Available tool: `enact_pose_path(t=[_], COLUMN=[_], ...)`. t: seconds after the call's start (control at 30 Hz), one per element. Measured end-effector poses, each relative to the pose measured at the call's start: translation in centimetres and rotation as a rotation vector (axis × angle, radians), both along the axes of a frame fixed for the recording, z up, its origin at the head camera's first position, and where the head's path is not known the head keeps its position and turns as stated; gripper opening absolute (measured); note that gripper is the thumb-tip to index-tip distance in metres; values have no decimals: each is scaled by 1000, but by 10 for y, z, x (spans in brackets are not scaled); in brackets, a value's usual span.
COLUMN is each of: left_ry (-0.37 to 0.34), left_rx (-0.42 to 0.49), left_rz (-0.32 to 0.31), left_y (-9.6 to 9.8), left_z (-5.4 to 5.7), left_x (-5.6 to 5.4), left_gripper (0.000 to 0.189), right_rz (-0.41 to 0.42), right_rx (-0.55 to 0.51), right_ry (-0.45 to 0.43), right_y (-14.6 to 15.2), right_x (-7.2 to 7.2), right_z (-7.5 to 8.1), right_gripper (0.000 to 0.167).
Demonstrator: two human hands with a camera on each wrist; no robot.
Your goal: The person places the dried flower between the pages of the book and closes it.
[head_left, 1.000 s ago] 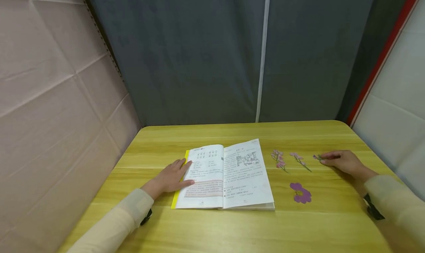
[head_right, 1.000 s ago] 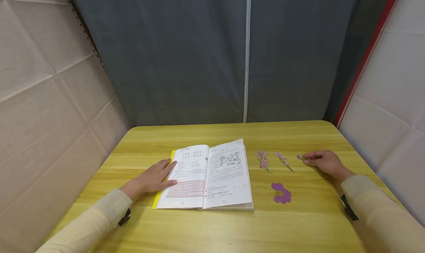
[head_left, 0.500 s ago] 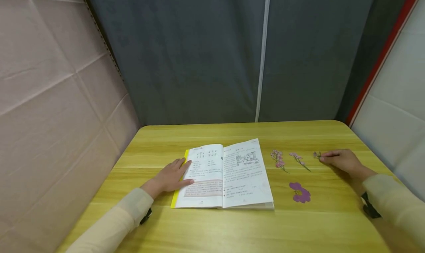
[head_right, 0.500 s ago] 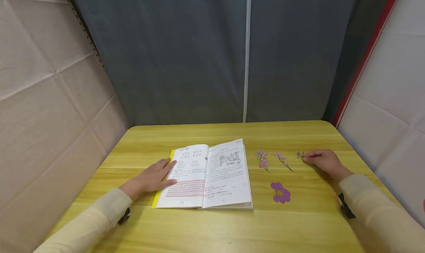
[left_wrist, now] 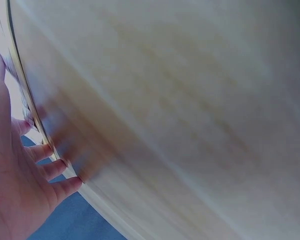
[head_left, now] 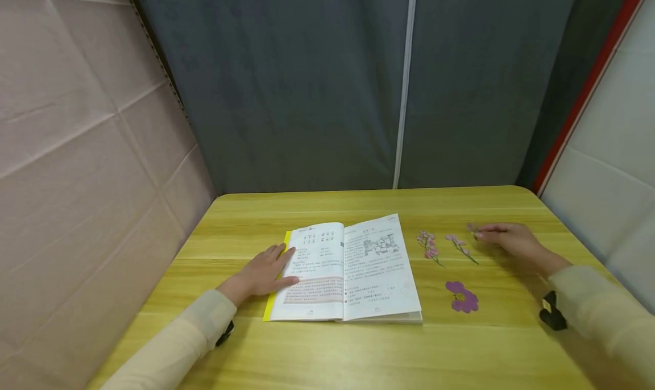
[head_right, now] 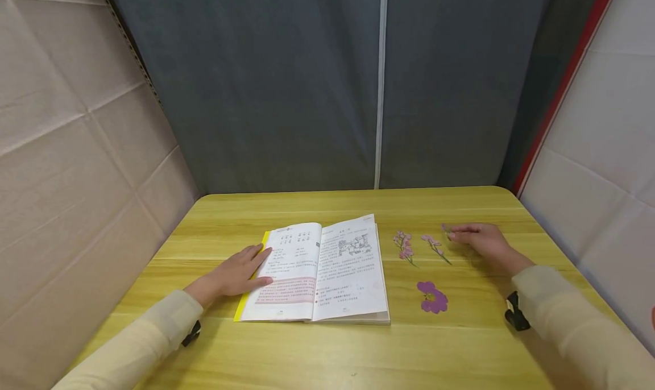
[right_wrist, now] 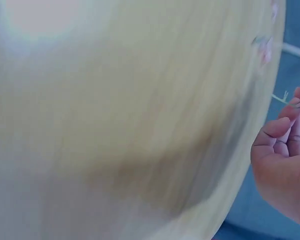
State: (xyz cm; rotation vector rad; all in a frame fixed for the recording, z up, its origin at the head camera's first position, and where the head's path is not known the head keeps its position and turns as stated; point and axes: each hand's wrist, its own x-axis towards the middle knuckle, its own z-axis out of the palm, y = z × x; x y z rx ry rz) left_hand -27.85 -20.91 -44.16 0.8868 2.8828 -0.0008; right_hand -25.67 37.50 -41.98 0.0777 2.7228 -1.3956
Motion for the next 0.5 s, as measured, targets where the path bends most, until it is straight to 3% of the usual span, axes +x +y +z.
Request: enact_pose_path(t=[0.13,0.5], left_ry=[3,23], left_rx=[-1,7], left_rz=[0,-11], left_y=[-1,-2], left_z=[-1,-3], left_x=[0,-1], left_gripper=[89,89], right_rz=[14,146], right_rx=[-44,-219], right_ry=[-13,-58], right_y=[-18,-61], right_x=[-3,-2], right_z=[9,32], right_gripper=[72,71])
